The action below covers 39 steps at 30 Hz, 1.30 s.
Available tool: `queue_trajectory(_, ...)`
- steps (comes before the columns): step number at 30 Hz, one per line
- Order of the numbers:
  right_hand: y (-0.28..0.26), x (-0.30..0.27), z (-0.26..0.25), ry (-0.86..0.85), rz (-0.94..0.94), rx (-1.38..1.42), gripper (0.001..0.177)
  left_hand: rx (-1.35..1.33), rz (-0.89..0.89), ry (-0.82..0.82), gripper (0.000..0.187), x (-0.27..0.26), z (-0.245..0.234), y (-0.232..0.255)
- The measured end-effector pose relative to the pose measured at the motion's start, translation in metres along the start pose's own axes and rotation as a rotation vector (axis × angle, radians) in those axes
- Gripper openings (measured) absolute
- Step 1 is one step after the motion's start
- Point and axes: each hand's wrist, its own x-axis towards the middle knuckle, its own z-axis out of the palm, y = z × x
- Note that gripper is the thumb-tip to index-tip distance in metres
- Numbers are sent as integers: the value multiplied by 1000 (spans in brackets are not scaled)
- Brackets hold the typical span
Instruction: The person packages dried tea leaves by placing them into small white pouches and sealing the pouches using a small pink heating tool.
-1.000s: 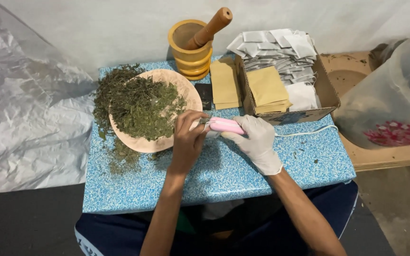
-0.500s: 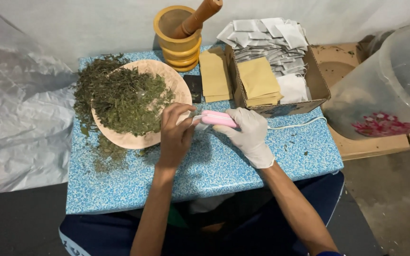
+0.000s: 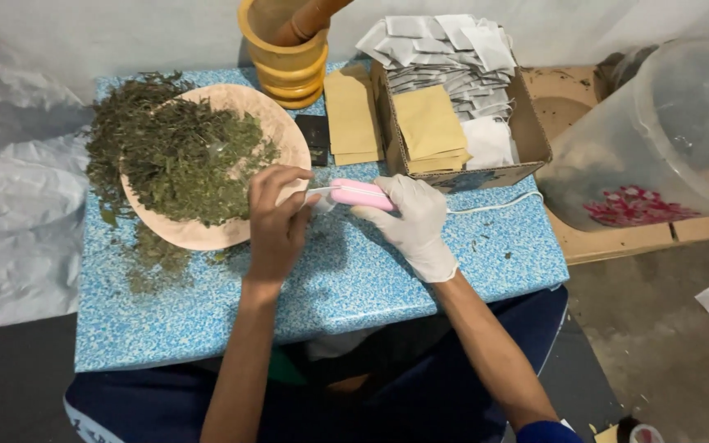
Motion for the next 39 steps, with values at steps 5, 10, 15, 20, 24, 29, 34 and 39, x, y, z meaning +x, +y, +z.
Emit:
queue_trajectory(5, 1, -4, 0, -4, 5, -1, 45, -8, -13, 1, 22, -1, -2, -1)
queue_trajectory(10, 4, -4, 0, 1, 0, 11, 45, -2, -20, 10, 23, 2, -2, 0)
queue_trajectory(15, 6, -2, 2, 11, -6, 14, 45, -2, -17, 18, 25, 3, -4, 2)
queue_trajectory(20, 6, -5, 1, 3, -7, 13, 45, -10, -31, 25, 26, 0, -6, 4)
queue_trajectory(24, 6, 2, 3, 33, -27, 18, 44, -2, -7, 40, 27, 9, -7, 7)
queue_trajectory(29, 5, 1, 4, 45, -26, 31, 44, 7, -7, 41, 28, 11, -12, 12)
queue_trajectory(34, 4, 1, 3, 41, -32, -13, 46, 5, -31, 53, 33, 13, -13, 14)
queue_trajectory(39, 3, 2, 3, 47, -38, -28, 47, 3, -41, 60, 33, 10, -12, 9)
